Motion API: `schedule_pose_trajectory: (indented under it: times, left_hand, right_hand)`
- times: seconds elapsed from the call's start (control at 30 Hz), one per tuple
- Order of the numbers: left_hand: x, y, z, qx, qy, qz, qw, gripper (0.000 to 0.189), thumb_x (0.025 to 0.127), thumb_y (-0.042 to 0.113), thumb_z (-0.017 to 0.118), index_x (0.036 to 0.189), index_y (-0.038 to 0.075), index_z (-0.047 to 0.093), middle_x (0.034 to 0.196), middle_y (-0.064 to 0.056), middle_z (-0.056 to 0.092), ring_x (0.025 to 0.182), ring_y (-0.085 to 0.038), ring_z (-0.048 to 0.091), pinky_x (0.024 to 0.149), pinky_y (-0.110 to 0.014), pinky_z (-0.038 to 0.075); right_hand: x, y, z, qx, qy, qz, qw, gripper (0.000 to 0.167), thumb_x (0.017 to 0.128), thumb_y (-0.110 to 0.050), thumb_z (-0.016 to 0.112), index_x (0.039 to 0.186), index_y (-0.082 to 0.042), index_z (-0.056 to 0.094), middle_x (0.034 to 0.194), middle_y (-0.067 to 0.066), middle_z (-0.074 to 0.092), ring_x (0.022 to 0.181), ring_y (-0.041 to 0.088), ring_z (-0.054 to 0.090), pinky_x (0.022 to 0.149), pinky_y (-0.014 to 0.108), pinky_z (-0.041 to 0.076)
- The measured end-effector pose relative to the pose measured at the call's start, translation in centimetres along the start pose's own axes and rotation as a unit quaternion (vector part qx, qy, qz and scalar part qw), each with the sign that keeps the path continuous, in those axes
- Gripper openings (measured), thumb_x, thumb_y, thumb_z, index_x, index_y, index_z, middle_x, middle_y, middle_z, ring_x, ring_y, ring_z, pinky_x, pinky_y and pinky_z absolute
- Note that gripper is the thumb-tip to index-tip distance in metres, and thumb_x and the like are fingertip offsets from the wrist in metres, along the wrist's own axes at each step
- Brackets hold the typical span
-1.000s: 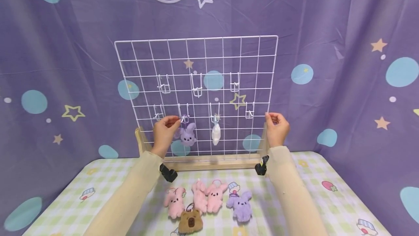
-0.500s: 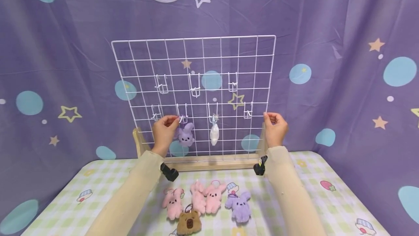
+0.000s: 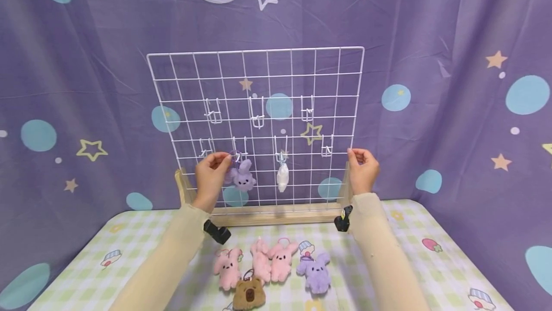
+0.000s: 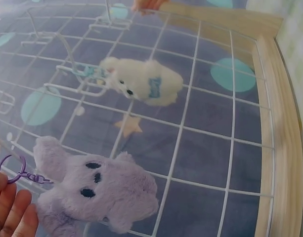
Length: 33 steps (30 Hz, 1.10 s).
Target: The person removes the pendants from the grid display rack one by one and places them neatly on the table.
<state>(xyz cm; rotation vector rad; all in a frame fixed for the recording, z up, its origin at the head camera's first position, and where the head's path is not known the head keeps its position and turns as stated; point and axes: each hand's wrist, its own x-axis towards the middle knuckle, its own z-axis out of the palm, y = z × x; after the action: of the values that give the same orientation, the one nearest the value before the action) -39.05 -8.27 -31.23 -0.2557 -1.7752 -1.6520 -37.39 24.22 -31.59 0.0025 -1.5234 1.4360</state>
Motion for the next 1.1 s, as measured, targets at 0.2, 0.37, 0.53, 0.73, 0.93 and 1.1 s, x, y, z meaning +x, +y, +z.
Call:
schedule_pose_trajectory:
  times: [0.2,0.37,0.53,0.73,0.93,1.1]
  left_hand:
    - [-0.6,0.6,-0.5,-0.022,-0.002,0.001,0.9998,0.014,0.084,0.004,0.068,0.090,-0.008,0.066,0.079,-0.008,0.067,0.062,-0.001,0.054,0.058,-0.012,0.045]
    - [-1.3,1.1,-0.8,-0.036,-0.007,-0.010,0.9993,0.013,0.083,0.002,0.068,0.091,-0.009,0.066,0.074,0.003,0.064,0.061,-0.001,0.054,0.058,-0.012,0.045]
    - [-2.1,1.6,-1.1,-0.051,-0.026,-0.012,0.9983,0.014,0.084,0.001,0.067,0.092,-0.010,0.064,0.074,0.004,0.064,0.063,-0.002,0.056,0.060,-0.013,0.047]
    - [-3.5,2.1,-1.7,-0.053,-0.056,-0.025,0.9967,0.014,0.085,0.004,0.068,0.093,-0.008,0.065,0.077,0.002,0.065,0.064,-0.003,0.057,0.059,-0.013,0.046]
    - [-5.6,2.2,-1.9,-0.055,-0.082,-0.037,0.9944,0.013,0.085,0.002,0.068,0.093,-0.008,0.065,0.081,-0.010,0.068,0.066,-0.005,0.060,0.061,-0.014,0.048]
    - [-8.0,3.1,-2.2,-0.040,-0.105,-0.029,0.9932,0.011,0.084,0.004,0.069,0.091,-0.005,0.066,0.083,-0.016,0.068,0.067,-0.006,0.059,0.062,-0.015,0.048]
  right_hand:
    - [0.0,0.2,-0.1,-0.002,0.003,0.002,1.0000,0.019,0.083,0.000,0.068,0.087,0.018,0.063,0.066,-0.009,0.057,0.058,-0.001,0.052,0.056,0.009,0.042]
    - [-0.1,0.2,-0.1,-0.006,0.002,0.000,1.0000,0.019,0.083,0.001,0.068,0.088,0.018,0.063,0.067,-0.008,0.057,0.058,0.000,0.052,0.056,0.010,0.042]
    - [-0.1,0.3,-0.1,-0.002,0.001,-0.002,1.0000,0.019,0.083,0.001,0.068,0.088,0.018,0.063,0.066,-0.009,0.057,0.058,0.000,0.052,0.056,0.010,0.042]
    - [-0.1,0.0,0.0,-0.004,0.002,0.002,1.0000,0.019,0.083,0.000,0.069,0.088,0.018,0.063,0.067,-0.008,0.058,0.058,0.000,0.052,0.057,0.009,0.042]
    - [0.0,-0.3,-0.1,-0.007,0.000,0.007,1.0000,0.020,0.083,-0.001,0.068,0.089,0.018,0.063,0.068,-0.007,0.057,0.059,0.001,0.052,0.057,0.009,0.042]
    - [-0.1,-0.2,-0.1,-0.009,-0.001,0.008,0.9999,0.020,0.083,-0.001,0.069,0.089,0.018,0.063,0.068,-0.006,0.057,0.059,0.000,0.052,0.057,0.009,0.042]
